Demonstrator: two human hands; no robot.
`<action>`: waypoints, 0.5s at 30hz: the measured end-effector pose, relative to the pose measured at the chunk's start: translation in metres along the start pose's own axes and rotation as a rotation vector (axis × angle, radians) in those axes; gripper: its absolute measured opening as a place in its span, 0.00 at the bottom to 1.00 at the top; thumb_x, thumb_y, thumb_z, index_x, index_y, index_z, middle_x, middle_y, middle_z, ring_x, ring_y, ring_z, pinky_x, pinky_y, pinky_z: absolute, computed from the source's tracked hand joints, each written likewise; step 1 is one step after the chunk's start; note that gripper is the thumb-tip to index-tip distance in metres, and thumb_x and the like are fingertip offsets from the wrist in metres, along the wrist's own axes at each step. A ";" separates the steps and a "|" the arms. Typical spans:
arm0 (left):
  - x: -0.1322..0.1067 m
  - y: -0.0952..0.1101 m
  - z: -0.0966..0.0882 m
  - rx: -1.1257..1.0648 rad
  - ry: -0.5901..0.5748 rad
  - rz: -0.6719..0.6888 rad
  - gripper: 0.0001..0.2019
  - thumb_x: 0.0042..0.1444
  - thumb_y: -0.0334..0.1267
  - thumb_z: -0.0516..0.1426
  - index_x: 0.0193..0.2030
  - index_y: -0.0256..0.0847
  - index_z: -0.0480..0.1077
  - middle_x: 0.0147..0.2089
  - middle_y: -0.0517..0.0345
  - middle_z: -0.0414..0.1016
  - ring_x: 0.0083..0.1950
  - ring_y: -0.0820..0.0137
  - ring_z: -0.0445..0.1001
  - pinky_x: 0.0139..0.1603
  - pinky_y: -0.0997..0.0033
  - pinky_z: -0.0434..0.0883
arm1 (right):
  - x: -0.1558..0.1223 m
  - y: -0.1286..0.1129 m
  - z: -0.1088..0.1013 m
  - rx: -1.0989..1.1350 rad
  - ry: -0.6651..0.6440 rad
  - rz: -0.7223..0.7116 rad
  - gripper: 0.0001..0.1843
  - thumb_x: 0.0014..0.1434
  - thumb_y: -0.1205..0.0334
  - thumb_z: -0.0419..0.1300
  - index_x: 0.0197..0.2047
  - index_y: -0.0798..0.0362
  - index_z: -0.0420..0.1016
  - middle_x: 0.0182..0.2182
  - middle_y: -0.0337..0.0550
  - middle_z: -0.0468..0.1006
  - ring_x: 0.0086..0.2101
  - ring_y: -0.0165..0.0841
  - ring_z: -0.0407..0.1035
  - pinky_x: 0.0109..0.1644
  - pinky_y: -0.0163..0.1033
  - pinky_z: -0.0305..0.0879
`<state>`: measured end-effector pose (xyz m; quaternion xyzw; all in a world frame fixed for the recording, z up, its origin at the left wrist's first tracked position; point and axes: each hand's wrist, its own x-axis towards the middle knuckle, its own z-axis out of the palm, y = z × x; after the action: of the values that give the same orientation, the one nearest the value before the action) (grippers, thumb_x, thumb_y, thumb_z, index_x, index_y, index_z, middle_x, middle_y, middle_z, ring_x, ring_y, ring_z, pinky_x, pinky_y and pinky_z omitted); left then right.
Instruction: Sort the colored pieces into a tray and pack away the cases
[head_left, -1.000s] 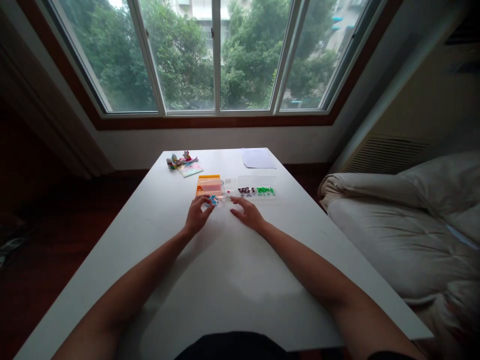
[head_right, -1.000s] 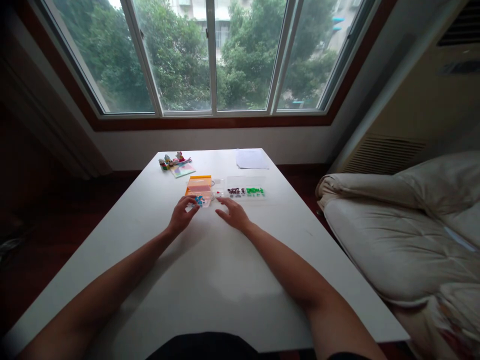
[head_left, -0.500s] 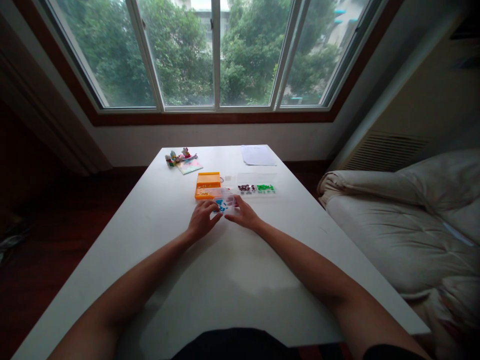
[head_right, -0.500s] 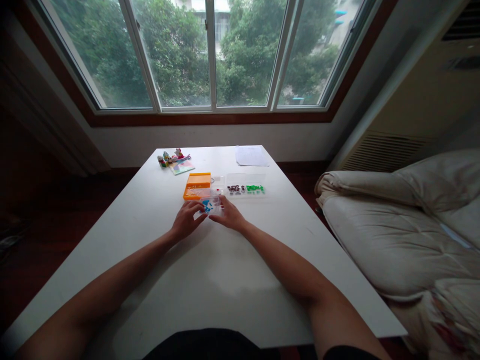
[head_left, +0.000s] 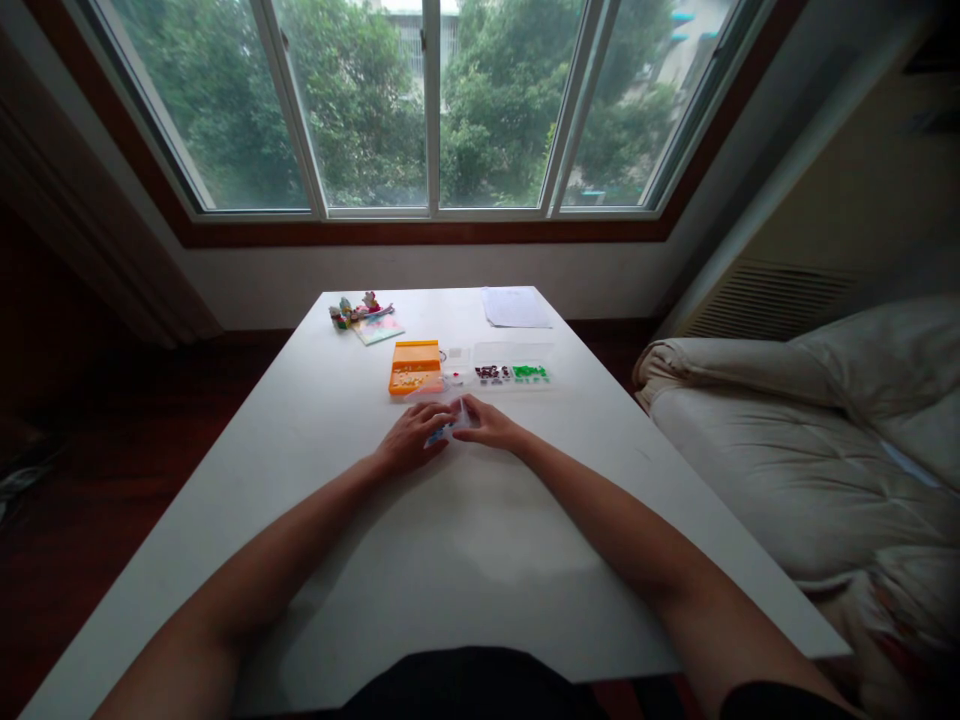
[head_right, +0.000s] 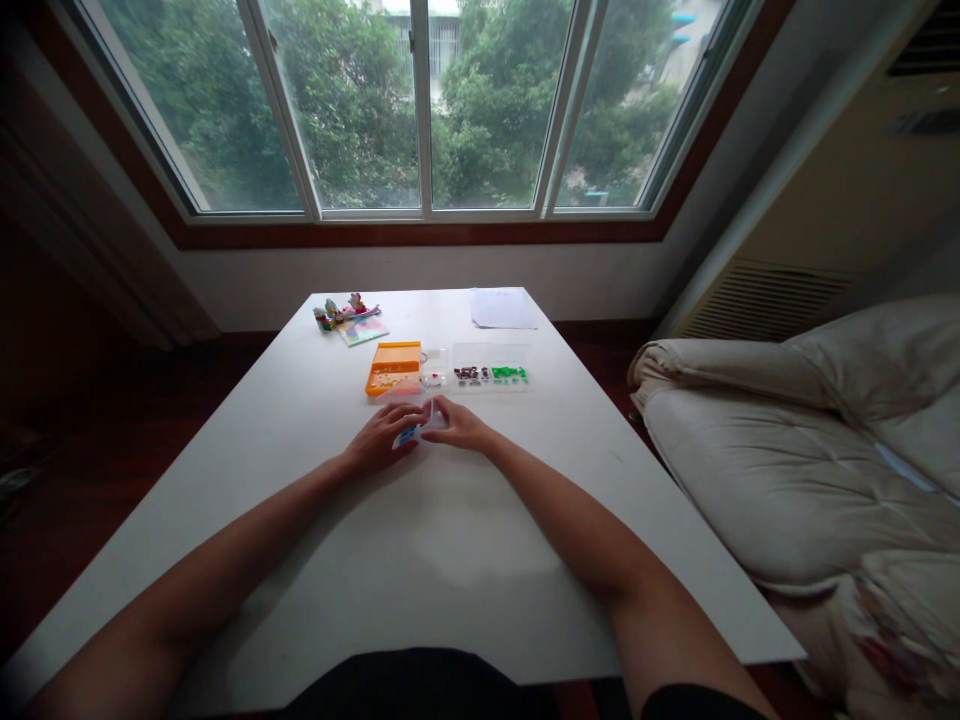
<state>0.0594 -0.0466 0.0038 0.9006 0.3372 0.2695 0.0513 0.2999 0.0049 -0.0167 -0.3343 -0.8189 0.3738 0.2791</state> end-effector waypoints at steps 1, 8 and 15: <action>0.000 -0.001 -0.001 -0.016 -0.004 0.006 0.18 0.61 0.38 0.59 0.58 0.48 0.70 0.61 0.51 0.72 0.63 0.58 0.67 0.64 0.51 0.66 | 0.000 -0.001 0.000 -0.006 -0.005 -0.006 0.34 0.52 0.40 0.68 0.56 0.50 0.68 0.45 0.42 0.77 0.43 0.36 0.71 0.49 0.41 0.68; -0.001 -0.004 -0.006 0.001 -0.031 -0.017 0.11 0.61 0.41 0.59 0.50 0.47 0.74 0.53 0.51 0.77 0.56 0.58 0.71 0.60 0.53 0.69 | -0.002 -0.008 -0.006 -0.021 -0.051 -0.035 0.35 0.53 0.42 0.68 0.58 0.50 0.68 0.48 0.43 0.76 0.45 0.37 0.72 0.49 0.40 0.68; -0.001 -0.004 -0.008 0.038 -0.035 0.018 0.11 0.61 0.41 0.59 0.50 0.48 0.74 0.53 0.51 0.76 0.55 0.59 0.71 0.58 0.54 0.69 | -0.002 -0.006 -0.006 -0.023 -0.048 -0.003 0.37 0.52 0.41 0.68 0.59 0.50 0.68 0.48 0.44 0.77 0.45 0.37 0.72 0.50 0.41 0.69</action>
<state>0.0525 -0.0452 0.0086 0.9091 0.3331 0.2475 0.0377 0.3034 0.0031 -0.0092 -0.3270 -0.8302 0.3717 0.2563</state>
